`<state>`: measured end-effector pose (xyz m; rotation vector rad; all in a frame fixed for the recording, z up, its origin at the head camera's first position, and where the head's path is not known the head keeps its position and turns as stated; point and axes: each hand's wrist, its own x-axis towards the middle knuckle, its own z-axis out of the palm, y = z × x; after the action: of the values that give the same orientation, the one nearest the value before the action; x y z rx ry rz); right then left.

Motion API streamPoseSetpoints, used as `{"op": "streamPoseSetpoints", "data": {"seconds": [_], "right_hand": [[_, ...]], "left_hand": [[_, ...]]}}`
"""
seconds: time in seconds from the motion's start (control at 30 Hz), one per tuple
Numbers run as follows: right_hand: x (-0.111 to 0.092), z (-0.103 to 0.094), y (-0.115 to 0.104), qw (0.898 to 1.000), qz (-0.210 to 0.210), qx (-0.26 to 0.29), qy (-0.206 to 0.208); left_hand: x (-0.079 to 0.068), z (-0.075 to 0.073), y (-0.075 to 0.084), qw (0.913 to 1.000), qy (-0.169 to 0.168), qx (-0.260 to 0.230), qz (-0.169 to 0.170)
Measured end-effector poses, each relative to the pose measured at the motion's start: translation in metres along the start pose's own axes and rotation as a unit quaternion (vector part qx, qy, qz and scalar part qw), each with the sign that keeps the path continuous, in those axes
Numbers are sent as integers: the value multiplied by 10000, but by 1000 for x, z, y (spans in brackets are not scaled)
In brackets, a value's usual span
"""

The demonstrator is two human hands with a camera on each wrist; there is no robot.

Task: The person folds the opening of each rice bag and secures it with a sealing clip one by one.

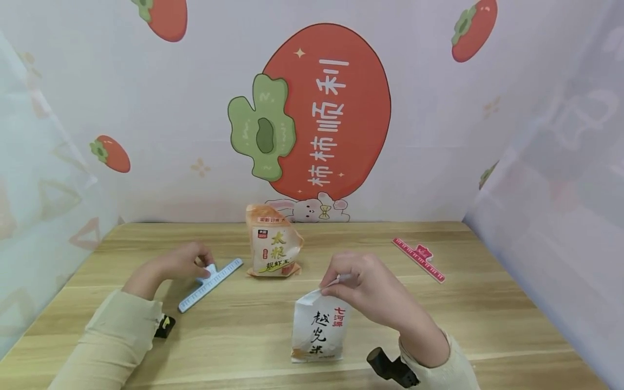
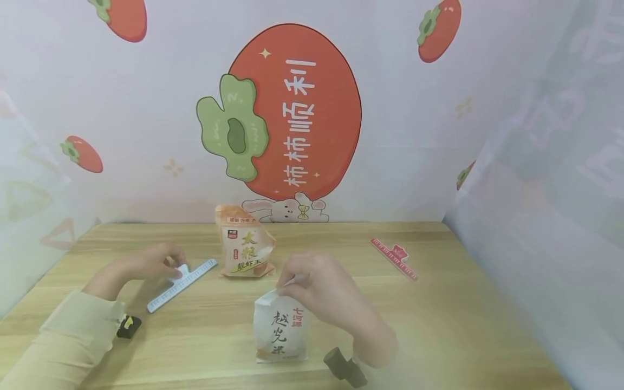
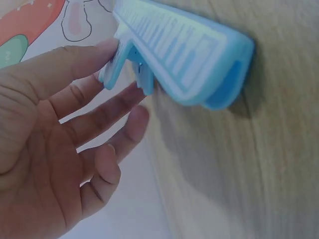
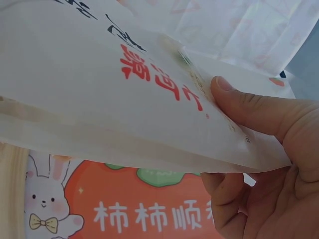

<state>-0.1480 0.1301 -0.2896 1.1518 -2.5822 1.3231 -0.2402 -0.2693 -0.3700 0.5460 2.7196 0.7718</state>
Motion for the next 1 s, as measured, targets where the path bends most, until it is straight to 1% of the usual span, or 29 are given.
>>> {"op": "streamPoseSetpoints", "data": {"seconds": [0.07,0.17,0.3,0.47,0.6,0.73,0.83,0.93,1.0], "right_hand": [[0,0,0,10000,10,-45,17],[-1,-1,1,9999,13,-109,55],[-1,-3,1,9999,58,-103,80],[0,0,4,10000,37,-25,37],[1,2,5,10000,16,11,-1],[2,3,6,10000,7,81,-45],[2,3,5,9999,8,74,-74],[2,2,3,10000,45,30,-62],[1,1,3,10000,73,15,-50]], "left_hand": [[-1,0,0,9999,-55,-134,-37],[-3,0,2,9995,-22,-303,-128],[-9,1,4,9990,121,-294,-320],[-23,4,1,9973,298,-270,-617],[-32,6,-2,9967,348,-343,-645],[-38,5,1,9957,370,-497,-689],[-41,3,6,9927,321,-980,-625],[-43,1,12,9884,291,-1449,-351],[-44,-1,17,9864,270,-1617,-148]]}}
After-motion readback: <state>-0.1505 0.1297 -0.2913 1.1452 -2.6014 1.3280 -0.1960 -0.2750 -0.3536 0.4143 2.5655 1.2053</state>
